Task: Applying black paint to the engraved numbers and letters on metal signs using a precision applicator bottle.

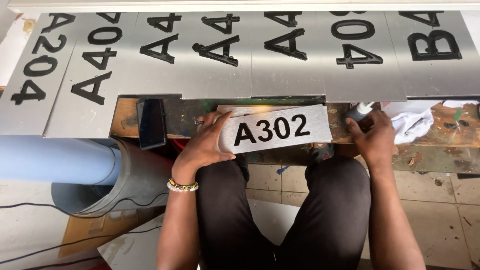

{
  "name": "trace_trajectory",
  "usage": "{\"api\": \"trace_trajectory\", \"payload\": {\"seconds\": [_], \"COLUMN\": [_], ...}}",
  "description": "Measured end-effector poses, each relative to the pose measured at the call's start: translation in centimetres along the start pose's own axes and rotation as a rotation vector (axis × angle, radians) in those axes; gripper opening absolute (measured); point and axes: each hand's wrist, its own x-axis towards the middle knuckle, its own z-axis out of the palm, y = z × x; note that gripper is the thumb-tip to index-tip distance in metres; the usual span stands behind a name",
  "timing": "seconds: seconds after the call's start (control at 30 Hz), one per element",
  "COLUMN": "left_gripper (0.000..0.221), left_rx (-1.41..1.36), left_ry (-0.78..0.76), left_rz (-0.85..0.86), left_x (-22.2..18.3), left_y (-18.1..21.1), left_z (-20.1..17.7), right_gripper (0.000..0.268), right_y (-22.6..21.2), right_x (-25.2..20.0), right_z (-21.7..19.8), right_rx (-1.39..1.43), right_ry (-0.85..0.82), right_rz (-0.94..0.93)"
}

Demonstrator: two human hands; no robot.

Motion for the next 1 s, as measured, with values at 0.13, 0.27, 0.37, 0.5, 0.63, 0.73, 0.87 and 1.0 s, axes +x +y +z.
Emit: {"api": "trace_trajectory", "payload": {"seconds": [0.13, 0.27, 0.37, 0.5, 0.63, 0.73, 0.87, 1.0], "left_gripper": [0.124, 0.123, 0.114, 0.114, 0.119, 0.121, 0.122, 0.121], "left_rx": [-0.038, -0.086, -0.152, -0.194, -0.149, -0.162, -0.191, -0.238], "left_ry": [-0.052, -0.062, -0.002, -0.002, -0.091, -0.07, -0.031, -0.045], "left_rz": [-0.071, -0.086, 0.004, 0.03, -0.012, 0.016, 0.088, 0.163], "left_x": [-0.2, 0.0, 0.5, 0.3, -0.3, -0.9, -2.0, -3.5], "left_y": [1.3, 2.2, 0.0, -1.8, -2.2, -2.9, -3.4, -2.4], "left_z": [-0.9, -2.2, -1.4, -1.0, -1.3, -1.2, -1.7, -2.8], "right_gripper": [0.045, 0.051, 0.044, 0.034, 0.03, 0.016, 0.036, 0.052], "right_y": [0.3, 1.8, 2.8, -0.7, -5.2, -9.1, -13.4, -13.5], "right_x": [0.5, -0.2, -0.7, -1.5, -2.5, -2.8, -1.7, -1.2], "right_z": [1.1, 1.5, 1.1, -1.9, -4.7, -5.6, -6.4, -6.0], "right_rx": [-0.17, -0.194, -0.144, -0.025, 0.074, 0.126, 0.364, 0.595], "right_ry": [-0.026, -0.027, -0.038, -0.062, -0.032, -0.018, -0.288, -0.422], "right_rz": [-0.045, -0.001, 0.04, 0.117, 0.053, 0.022, 0.282, 0.352]}}
